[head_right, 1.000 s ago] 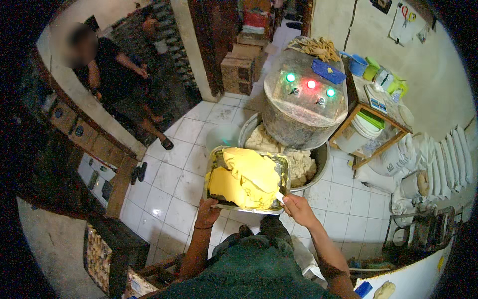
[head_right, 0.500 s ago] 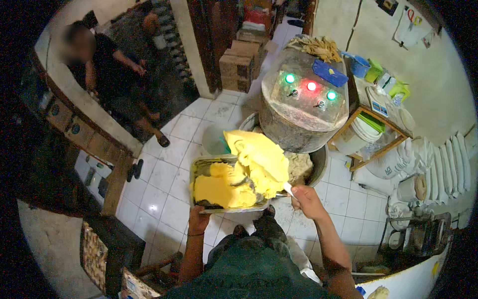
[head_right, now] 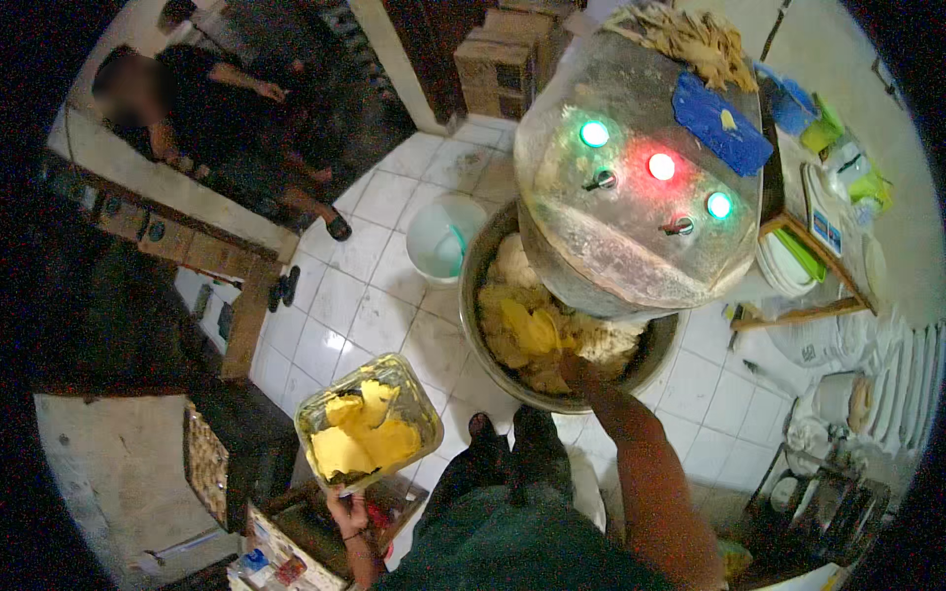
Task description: The person scoops yellow paste from a tray into a large mixing bowl containing dough, using a plastic spatula, and then wipes the mixing bowl lid with a cloth.
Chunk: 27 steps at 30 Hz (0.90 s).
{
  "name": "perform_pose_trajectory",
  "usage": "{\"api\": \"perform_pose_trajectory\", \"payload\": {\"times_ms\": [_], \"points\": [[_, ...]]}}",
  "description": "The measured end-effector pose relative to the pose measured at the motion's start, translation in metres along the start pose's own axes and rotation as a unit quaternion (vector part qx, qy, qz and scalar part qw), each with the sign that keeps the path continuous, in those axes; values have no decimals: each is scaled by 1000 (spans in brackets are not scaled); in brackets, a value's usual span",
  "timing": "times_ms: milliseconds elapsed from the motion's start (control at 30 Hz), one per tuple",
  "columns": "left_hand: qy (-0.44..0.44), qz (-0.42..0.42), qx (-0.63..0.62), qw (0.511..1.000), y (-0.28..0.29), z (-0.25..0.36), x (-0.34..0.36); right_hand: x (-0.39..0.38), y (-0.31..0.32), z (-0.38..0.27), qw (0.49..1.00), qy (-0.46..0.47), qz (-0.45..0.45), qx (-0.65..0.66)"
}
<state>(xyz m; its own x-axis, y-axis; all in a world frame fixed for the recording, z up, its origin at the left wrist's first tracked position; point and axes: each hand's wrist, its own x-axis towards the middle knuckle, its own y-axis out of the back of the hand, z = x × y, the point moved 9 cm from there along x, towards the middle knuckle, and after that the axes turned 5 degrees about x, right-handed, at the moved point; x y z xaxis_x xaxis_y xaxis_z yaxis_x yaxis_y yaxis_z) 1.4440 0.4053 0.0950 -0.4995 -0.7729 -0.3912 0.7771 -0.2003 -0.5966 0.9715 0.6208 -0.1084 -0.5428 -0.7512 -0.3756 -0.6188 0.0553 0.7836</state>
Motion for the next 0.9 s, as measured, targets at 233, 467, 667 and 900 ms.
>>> {"api": "perform_pose_trajectory", "payload": {"times_ms": [233, 467, 667, 900], "points": [[-102, 119, 5, 988, -43, -29, -8, 8, 4, -12, 997, -23, 40, 55], [-87, 66, -13, 994, -90, -30, -5, -52, 47, -13, 994, -66, 88, -1], [-53, -44, -9, 998, -97, -8, 17, -130, 123, -64, 946, 83, 192, 248], [-49, -81, 47, 994, -59, 29, 25, -209, 218, -263, 946, 237, 142, 169]]}}
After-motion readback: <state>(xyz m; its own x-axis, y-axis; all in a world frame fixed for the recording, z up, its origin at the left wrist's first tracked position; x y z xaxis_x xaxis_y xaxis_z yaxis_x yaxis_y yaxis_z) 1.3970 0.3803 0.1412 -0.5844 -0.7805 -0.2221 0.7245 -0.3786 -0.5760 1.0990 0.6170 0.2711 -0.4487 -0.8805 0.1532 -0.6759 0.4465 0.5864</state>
